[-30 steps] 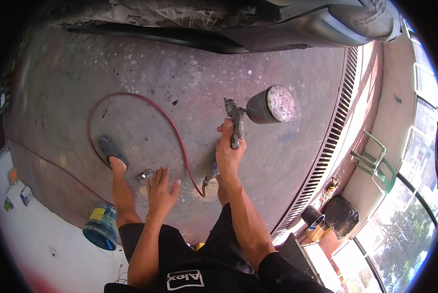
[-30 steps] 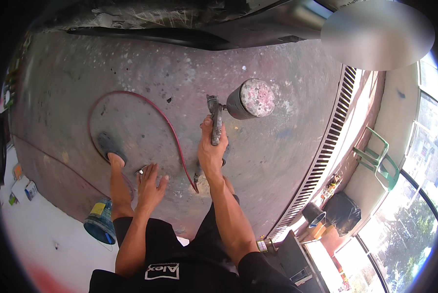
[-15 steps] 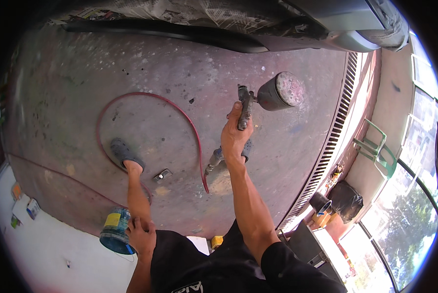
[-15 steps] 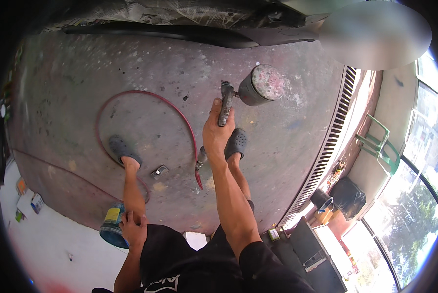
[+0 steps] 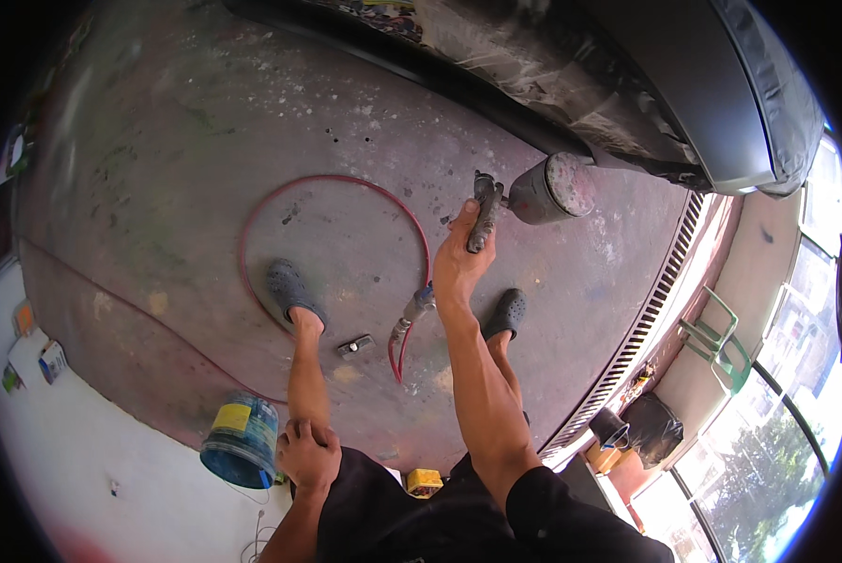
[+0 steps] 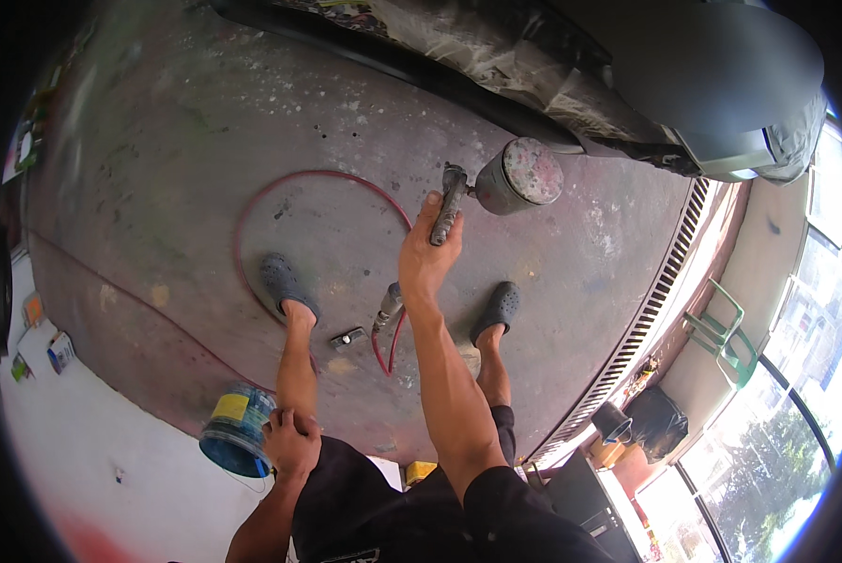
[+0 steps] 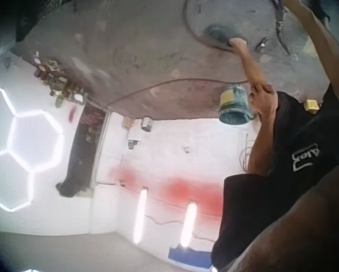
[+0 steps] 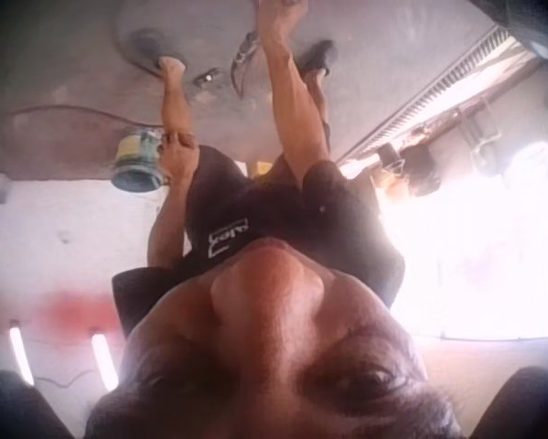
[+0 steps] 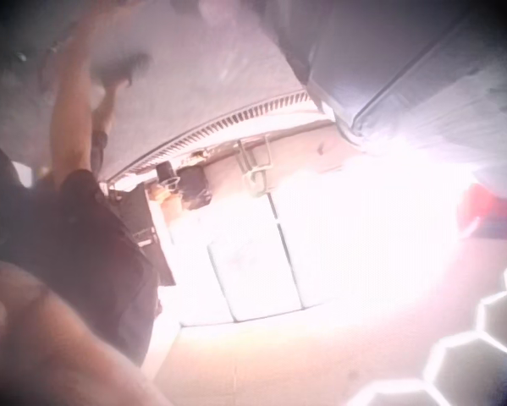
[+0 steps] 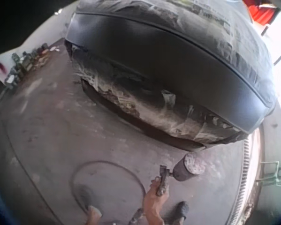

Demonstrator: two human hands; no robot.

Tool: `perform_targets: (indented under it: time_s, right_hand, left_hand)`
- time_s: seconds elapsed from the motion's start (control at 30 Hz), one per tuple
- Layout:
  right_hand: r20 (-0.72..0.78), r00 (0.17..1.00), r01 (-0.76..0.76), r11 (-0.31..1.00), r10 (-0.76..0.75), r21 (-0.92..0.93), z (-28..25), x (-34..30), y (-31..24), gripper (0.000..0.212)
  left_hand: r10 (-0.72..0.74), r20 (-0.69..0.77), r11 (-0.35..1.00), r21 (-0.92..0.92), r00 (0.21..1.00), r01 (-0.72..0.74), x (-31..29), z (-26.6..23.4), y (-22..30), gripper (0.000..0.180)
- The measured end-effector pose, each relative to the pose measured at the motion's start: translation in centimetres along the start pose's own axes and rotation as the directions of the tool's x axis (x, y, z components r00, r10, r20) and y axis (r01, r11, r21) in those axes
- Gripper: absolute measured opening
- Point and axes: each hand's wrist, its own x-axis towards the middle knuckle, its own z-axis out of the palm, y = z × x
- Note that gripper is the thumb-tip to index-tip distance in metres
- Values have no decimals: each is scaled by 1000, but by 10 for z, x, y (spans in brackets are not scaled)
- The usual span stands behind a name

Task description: The person wipes a car bumper with a cloth, then uses a spray gun to apply paint to the bumper. The person moves around the bumper to cover different areas while spraying.

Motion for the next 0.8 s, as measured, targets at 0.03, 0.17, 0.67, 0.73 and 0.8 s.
perform_targets:
  time_s: [0.03, 0.17, 0.67, 0.73, 0.8]
  right_hand:
    - [18, 1000, -14, 1000, 14, -14, 15, -5, -4, 48]
    - [94, 996, -6, 1000, 4, 21, 91, -26, -24, 49]
    - [398, 909, 80, 990, -120, 118, 372, -99, -127, 56]
    - [384, 900, 154, 974, -208, 165, 394, -111, -137, 58]
    - [383, 908, 119, 981, -170, 154, 405, -123, -141, 60]
  left_hand:
    - [15, -3, 1000, -22, 1000, -15, 5, -4, -6, 48]
    - [53, -23, 997, -52, 998, -54, 22, -19, -21, 49]
    - [50, 31, 975, -217, 998, -42, 82, -68, -99, 49]
    - [53, 55, 971, -235, 997, -38, 89, -73, -105, 49]
    - [59, 69, 969, -245, 996, -41, 94, -74, -113, 49]
